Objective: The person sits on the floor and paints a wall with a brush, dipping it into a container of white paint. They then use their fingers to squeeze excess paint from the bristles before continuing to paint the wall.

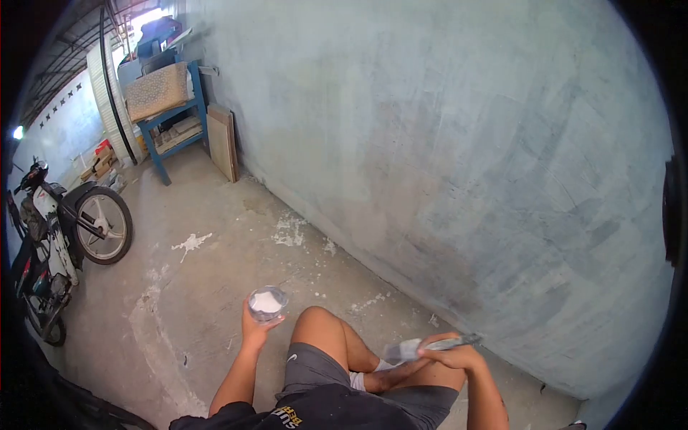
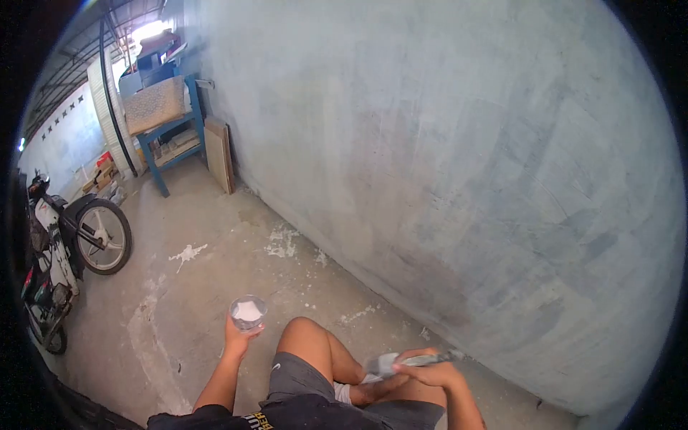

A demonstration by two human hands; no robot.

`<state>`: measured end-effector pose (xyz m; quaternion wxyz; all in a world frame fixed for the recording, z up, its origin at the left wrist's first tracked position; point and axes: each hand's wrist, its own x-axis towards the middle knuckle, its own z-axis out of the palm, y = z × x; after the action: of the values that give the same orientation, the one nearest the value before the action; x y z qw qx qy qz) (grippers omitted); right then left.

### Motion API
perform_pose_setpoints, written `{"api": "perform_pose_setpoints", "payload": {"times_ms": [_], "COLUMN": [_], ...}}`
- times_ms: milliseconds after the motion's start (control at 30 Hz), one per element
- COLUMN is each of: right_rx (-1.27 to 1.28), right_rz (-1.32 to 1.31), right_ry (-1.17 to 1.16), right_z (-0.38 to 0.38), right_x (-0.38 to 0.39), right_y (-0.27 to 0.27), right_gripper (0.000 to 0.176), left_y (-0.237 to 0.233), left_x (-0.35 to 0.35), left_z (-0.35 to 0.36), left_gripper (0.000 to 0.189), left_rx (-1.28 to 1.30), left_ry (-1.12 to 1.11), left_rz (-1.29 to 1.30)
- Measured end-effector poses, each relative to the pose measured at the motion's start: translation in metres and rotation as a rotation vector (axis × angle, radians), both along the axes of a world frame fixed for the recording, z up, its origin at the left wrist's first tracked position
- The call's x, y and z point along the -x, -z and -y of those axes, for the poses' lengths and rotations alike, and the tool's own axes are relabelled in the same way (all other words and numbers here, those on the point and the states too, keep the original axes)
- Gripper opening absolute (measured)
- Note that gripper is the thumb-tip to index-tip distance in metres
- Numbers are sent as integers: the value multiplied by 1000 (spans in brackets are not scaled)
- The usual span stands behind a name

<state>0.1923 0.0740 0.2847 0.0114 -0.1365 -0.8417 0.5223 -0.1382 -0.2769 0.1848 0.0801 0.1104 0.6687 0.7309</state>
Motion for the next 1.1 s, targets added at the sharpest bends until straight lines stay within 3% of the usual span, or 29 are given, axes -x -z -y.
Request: {"api": "perform_pose_setpoints", "payload": {"times_ms": [33, 100, 233, 300, 333, 400, 500, 633, 700, 733, 800, 933, 1000, 1067, 1100], "right_rx": [0, 424, 717, 1065, 1069, 1460, 1683, 1462, 1087, 1073, 814, 140, -54, 101, 80], "right_rz": [-12, 298, 142, -72, -103, -403, -710, -1083, -1140, -1163, -1253, -1675, -1728, -1843, -1841], "right_ry": [-1, -65, -75, -132, -96, -6, -53, 85, 500, 530, 918, 1518, 1851, 2078, 2083], "right_z": [8, 25, 50, 60, 63, 66, 54, 38, 23, 18, 7, -14, -24, -14, -14], "right_x": [14, 40, 65, 68, 71, 75, 58, 28, 6, -8, -41, -147, -216, -263, -301], "right_y": [-1, -3, 65, 76, 86, 105, 60, 27, 33, 36, 42, 20, 6, -27, -9], "right_gripper": [27, 27, 40, 49, 49, 53, 45, 34, 55, 55, 65, 67, 61, 50, 50], "left_y": [-13, -22, -22, -30, -37, -51, -68, -77, -72, -68, -62, -37, -28, -32, -28], "left_x": [-5, -4, 0, 4, 4, 6, 10, 29, 39, 42, 38, 31, 23, 2, -4], "left_z": [8, 26, 49, 53, 53, 46, 31, 2, -26, -38, -65, -120, -139, -161, -170], "left_gripper": [90, 90, 90, 89, 88, 87, 85, 83, 82, 80, 77, 74, 74, 75, 75], "left_rx": [-56, -32, -15, -7, 0, 15, 39, 36, 45, 29, 19, -15, -13, -62, -65], "left_ry": [-12, -48, -182, -154, -176, -154, -178, -9, 97, 148, 221, 359, 438, 542, 553], "left_rz": [70, 77, 113, 95, 86, 75, 36, -2, -33, -29, -20, -147, -225, -130, -120]}}
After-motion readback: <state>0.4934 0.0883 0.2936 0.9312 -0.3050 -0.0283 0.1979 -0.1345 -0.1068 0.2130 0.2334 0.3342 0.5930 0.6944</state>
